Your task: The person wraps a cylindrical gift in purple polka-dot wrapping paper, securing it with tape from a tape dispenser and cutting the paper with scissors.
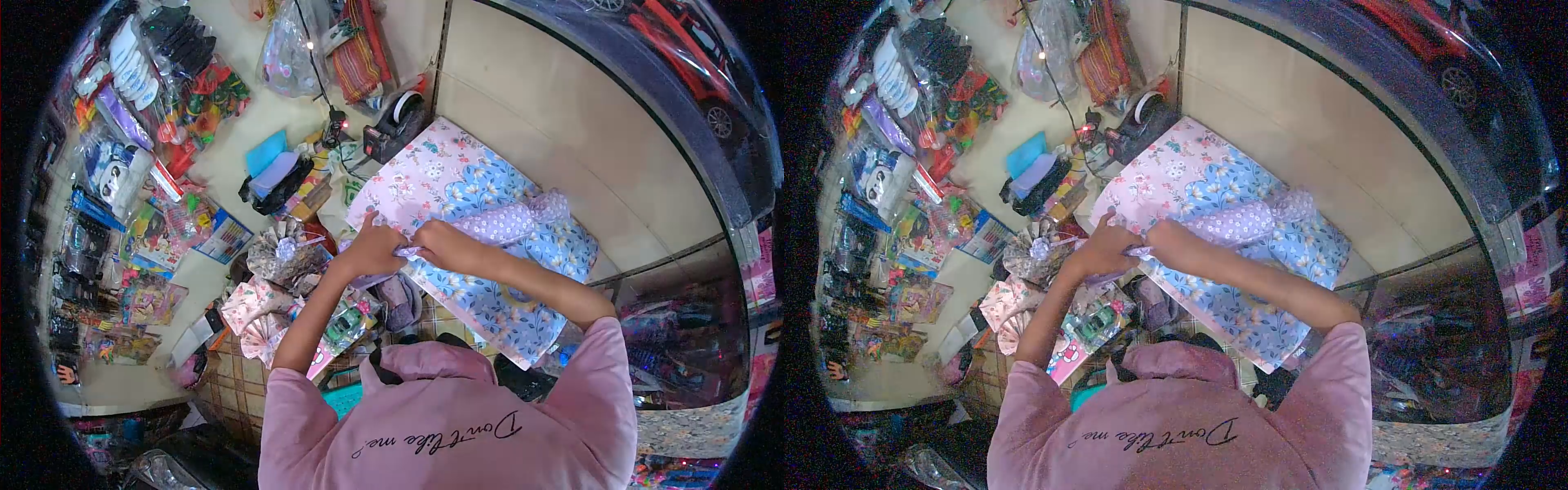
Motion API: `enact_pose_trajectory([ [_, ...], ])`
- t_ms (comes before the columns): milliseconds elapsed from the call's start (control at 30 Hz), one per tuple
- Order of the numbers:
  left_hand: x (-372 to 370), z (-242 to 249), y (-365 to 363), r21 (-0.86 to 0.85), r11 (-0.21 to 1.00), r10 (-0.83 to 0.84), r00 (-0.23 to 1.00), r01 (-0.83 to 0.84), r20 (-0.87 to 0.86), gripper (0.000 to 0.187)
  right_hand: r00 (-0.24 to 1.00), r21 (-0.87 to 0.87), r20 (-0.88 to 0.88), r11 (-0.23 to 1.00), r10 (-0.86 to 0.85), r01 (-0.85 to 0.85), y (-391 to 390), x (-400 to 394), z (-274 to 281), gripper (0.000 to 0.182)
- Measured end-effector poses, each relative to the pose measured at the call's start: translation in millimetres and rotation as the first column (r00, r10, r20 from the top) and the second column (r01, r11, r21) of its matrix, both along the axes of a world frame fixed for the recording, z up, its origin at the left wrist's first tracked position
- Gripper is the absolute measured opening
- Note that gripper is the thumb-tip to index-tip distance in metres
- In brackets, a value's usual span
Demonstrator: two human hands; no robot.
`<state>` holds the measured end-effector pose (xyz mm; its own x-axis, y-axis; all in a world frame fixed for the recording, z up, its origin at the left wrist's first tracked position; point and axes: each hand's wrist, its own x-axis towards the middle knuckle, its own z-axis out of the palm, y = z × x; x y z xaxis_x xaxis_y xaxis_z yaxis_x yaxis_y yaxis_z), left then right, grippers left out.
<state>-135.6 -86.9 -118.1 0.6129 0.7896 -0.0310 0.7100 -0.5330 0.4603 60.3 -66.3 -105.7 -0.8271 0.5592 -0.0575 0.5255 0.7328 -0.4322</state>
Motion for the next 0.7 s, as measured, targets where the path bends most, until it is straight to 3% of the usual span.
enact_pose_trajectory([
  [67, 1, 0, 1, -0.007, 1.0, -0.013, 1.0, 0.013, -0.021, 0.031, 0.999, 0.213, 0.052, 0.977, -0.011, 0.0, -8, -3, -6, 0.011],
  [167, -1, 5, 2, -0.067, 0.996, -0.064, 0.995, 0.06, -0.071, 0.037, 0.992, 0.338, 0.122, 0.941, -0.044, 0.0, -15, -6, -8, 0.013],
  [367, 0, 4, 8, -0.238, 0.968, -0.106, 0.991, 0.084, -0.083, 0.042, 0.991, 0.366, 0.11, 0.93, -0.075, 0.03, -27, -8, -2, 0.016],
  [467, -3, -2, 16, -0.347, 0.932, -0.107, 0.994, 0.104, 0.011, 0.039, 0.986, 0.344, 0.146, 0.938, -0.083, 0.029, -30, -4, 0, 0.018],
  [567, -14, -22, 34, -0.521, 0.818, -0.173, 0.968, 0.243, 0.181, 0.036, 0.998, 0.466, 0.049, 0.885, -0.043, 0.016, -34, 5, -12, 0.019],
  [667, -10, -21, 45, -0.608, 0.703, -0.261, 0.929, 0.369, 0.261, 0.038, 0.984, 0.503, -0.176, 0.856, -0.032, 0.118, -41, 12, -4, 0.018],
  [700, -8, -16, 45, -0.659, 0.665, -0.274, 0.935, 0.353, 0.224, 0.043, 0.983, 0.481, -0.178, 0.869, -0.031, 0.115, -43, 15, -4, 0.018],
])
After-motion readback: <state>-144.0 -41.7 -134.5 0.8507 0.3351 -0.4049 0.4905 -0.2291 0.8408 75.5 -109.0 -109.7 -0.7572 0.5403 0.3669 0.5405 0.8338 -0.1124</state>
